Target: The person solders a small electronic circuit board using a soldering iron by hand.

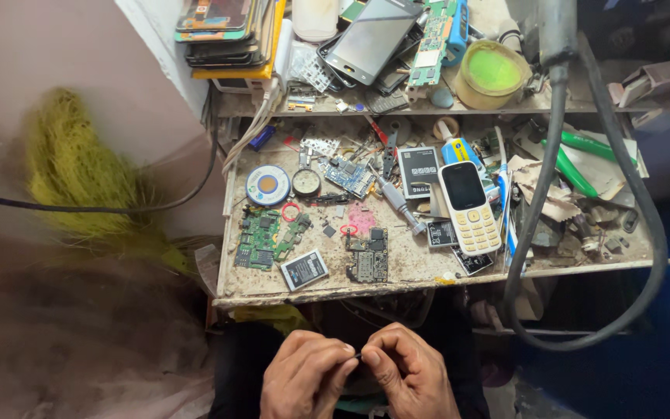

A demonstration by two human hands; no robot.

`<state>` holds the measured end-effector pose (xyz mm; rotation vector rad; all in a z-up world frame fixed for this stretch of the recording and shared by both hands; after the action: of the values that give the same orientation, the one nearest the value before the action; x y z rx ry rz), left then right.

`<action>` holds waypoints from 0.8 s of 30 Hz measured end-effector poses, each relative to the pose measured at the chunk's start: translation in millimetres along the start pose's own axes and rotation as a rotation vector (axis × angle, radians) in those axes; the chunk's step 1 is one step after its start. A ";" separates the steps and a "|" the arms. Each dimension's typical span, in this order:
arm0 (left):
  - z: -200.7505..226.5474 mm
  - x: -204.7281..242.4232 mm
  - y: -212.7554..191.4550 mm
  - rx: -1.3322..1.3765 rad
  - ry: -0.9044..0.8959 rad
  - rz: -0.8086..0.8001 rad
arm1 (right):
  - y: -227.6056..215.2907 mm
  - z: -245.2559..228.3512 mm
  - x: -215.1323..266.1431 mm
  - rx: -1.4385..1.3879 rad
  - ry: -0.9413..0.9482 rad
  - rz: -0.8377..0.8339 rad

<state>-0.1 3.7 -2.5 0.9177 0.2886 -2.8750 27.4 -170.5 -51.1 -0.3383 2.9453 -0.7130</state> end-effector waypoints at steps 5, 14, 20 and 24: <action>-5.7 20.0 -31.2 -0.061 -0.073 0.092 | 4.3 6.7 11.1 -0.026 0.107 -0.009; -78.0 128.2 -89.5 -0.257 -0.179 0.183 | -24.2 -75.3 -7.1 0.329 -0.079 0.199; -84.7 133.9 -193.6 -0.312 -0.436 0.251 | -27.8 -221.4 -39.3 0.416 -0.456 0.182; -67.4 137.1 -248.2 -0.323 -0.460 0.332 | -14.6 -360.1 -50.1 0.612 -0.674 0.227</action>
<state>-113.5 253.9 -99.8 0.2122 0.4805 -2.5288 28.1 -12.7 276.8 -0.1394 1.9841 -1.1369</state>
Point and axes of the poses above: each hand's wrist, its own x-axis away from the middle knuckle, its own y-axis out of the palm, z = x × y, the point moved 6 cm from there along -x, towards the middle knuckle, and after that the axes turned 14 degrees about x, right-handed, at the moved point
